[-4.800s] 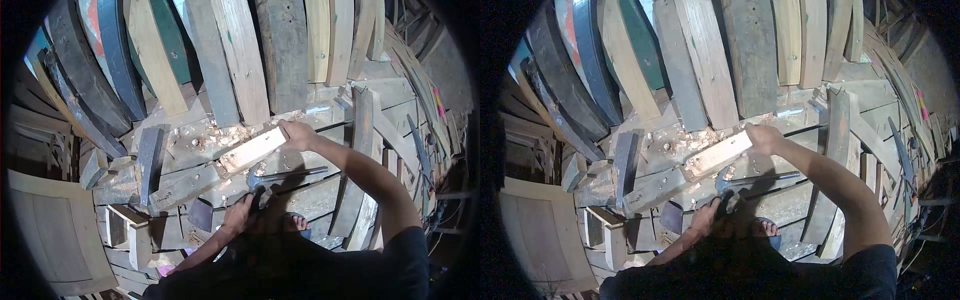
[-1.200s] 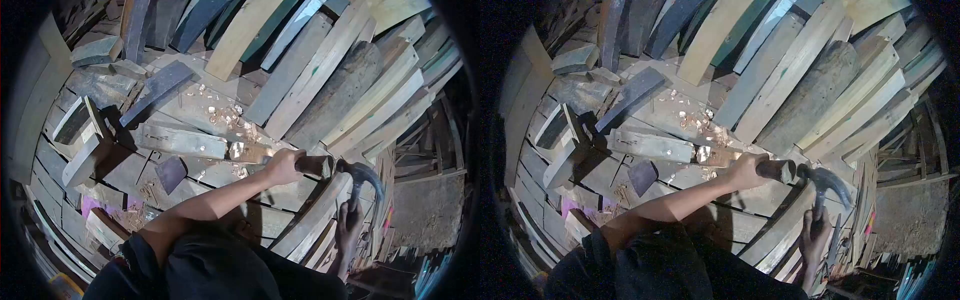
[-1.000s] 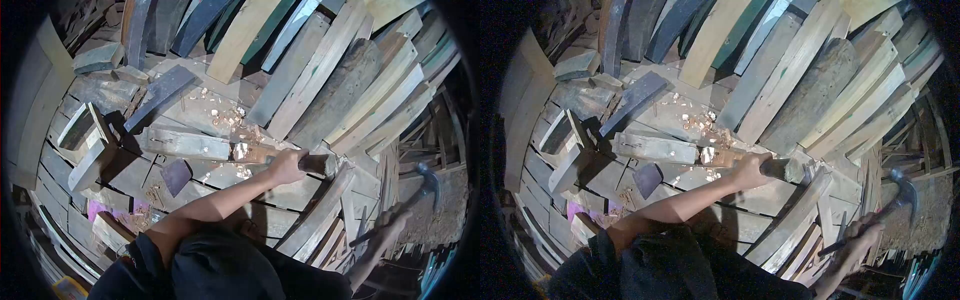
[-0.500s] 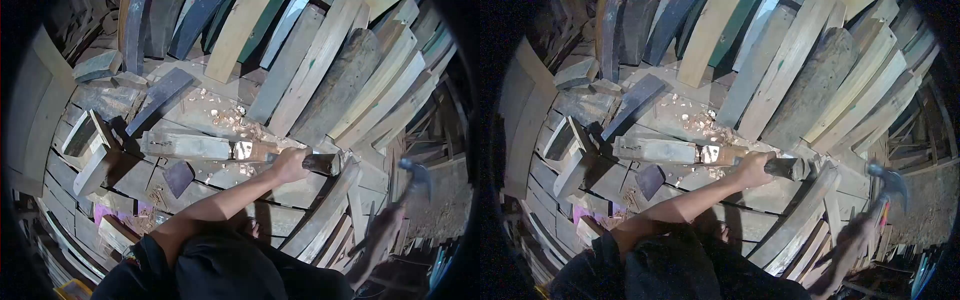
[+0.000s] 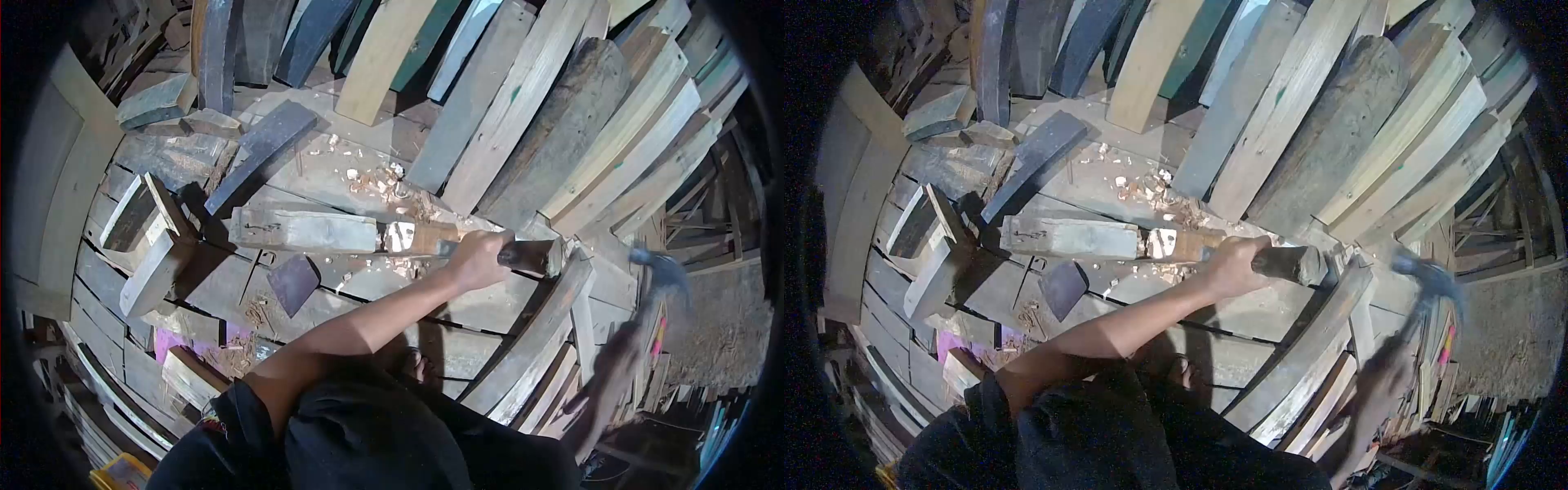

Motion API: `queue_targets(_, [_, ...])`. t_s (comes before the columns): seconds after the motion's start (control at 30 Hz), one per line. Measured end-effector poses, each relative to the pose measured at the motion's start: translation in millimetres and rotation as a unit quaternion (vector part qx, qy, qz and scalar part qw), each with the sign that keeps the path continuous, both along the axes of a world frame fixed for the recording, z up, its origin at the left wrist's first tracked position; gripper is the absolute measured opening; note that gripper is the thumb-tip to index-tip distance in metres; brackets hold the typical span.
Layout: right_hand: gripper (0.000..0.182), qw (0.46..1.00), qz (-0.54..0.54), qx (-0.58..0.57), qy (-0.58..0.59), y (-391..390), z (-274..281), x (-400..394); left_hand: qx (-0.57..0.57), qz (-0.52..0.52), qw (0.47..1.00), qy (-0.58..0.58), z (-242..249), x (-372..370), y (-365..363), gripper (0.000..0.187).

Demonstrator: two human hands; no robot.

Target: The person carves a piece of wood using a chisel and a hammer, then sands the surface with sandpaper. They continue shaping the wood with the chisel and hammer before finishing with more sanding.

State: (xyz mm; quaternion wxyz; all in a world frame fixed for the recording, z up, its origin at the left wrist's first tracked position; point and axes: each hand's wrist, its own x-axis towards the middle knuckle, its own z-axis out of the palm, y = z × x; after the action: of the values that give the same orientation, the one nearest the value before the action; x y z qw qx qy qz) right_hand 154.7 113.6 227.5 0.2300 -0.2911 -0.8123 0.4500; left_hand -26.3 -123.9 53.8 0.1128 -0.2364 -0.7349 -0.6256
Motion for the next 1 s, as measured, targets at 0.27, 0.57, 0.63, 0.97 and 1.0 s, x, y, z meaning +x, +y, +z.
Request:
queue_targets(0.27, [0.064,0.931,-0.171,-0.027,0.320,-56,37,-35,0.007,0.002,1.000,0.013,-1,0,3,0.022])
queue_targets(0.57, [0.042,0.989,0.049,-0.132,-0.036,-50,-27,2,0.014,0.013,1.000,-0.009,2,0,-5,0.032])
queue_targets(0.63, [0.043,0.987,0.039,-0.155,-0.017,-35,-24,3,0.024,0.002,1.000,0.002,6,-2,-6,0.032])
queue_targets(0.97, [0.044,0.983,-0.051,-0.162,-0.066,-32,-36,33,0.261,0.078,0.939,-0.210,-65,-2,-96,0.010])
queue_targets(1.0, [0.041,0.979,-0.048,-0.182,-0.076,-36,-35,31,0.259,0.066,0.941,-0.209,-75,-3,-107,0.014])
